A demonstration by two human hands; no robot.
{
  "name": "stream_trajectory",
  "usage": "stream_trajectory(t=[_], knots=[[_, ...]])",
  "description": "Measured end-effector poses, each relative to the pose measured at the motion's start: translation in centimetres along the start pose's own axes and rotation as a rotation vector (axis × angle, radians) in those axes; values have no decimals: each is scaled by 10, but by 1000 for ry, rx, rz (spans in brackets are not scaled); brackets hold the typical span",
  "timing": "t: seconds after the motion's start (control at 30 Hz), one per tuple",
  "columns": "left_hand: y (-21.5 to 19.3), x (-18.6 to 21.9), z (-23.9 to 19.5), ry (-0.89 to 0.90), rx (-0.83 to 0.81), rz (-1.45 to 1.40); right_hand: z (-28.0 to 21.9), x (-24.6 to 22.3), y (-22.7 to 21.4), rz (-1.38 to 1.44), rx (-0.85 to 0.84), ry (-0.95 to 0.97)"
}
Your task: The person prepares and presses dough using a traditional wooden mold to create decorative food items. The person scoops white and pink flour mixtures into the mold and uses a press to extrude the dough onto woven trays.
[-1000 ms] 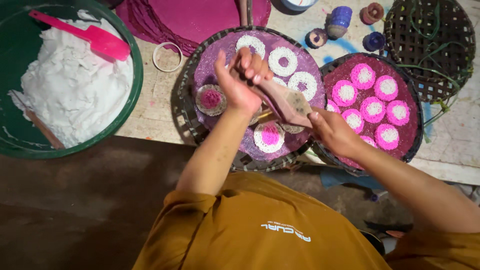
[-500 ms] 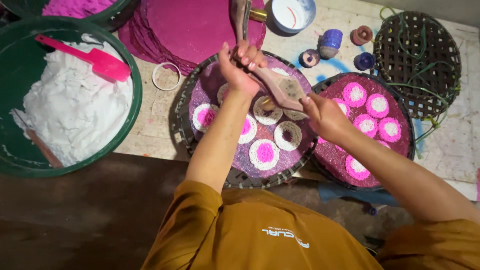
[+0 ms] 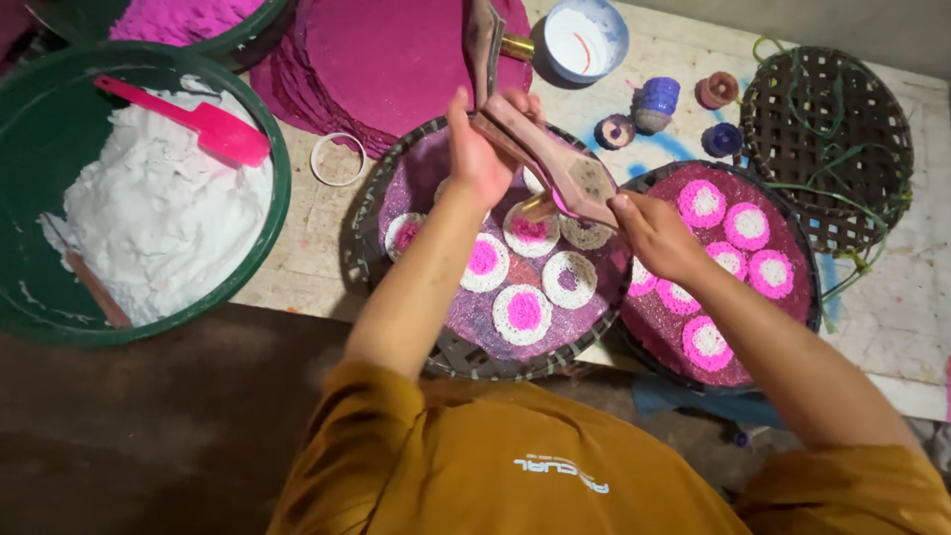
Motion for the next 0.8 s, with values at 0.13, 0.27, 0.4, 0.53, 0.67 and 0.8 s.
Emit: stream_trajectory(t=[0.13,0.27,0.4,0.53,0.67,0.8], knots=[[-31,-27,-20,-183,-9,871,-6,23,-2,148,2,5],[-47,-53,-23,-312,-24,999,-3,41,4,196,137,-15],[-43,-48,-39,47,-228,1766,2,55,7,233,284,-13],[-33,-48,-66,643,-600,2267,-10,70,8,232,388,75],[-31,-42,-78,879,-531,2177,-36,80,23,388,482,119],[-36,-37,-88,745,-457,2217,-67,91,44,640,535,21]])
Point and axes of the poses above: each hand's wrist, its own z-axis towards the middle knuckle, its own y-axis out of the palm, x = y × z, the point moved 3 cm from there along z, towards the middle knuckle, and after that the axes turned 4 degrees about y, right-handed, at the moved point
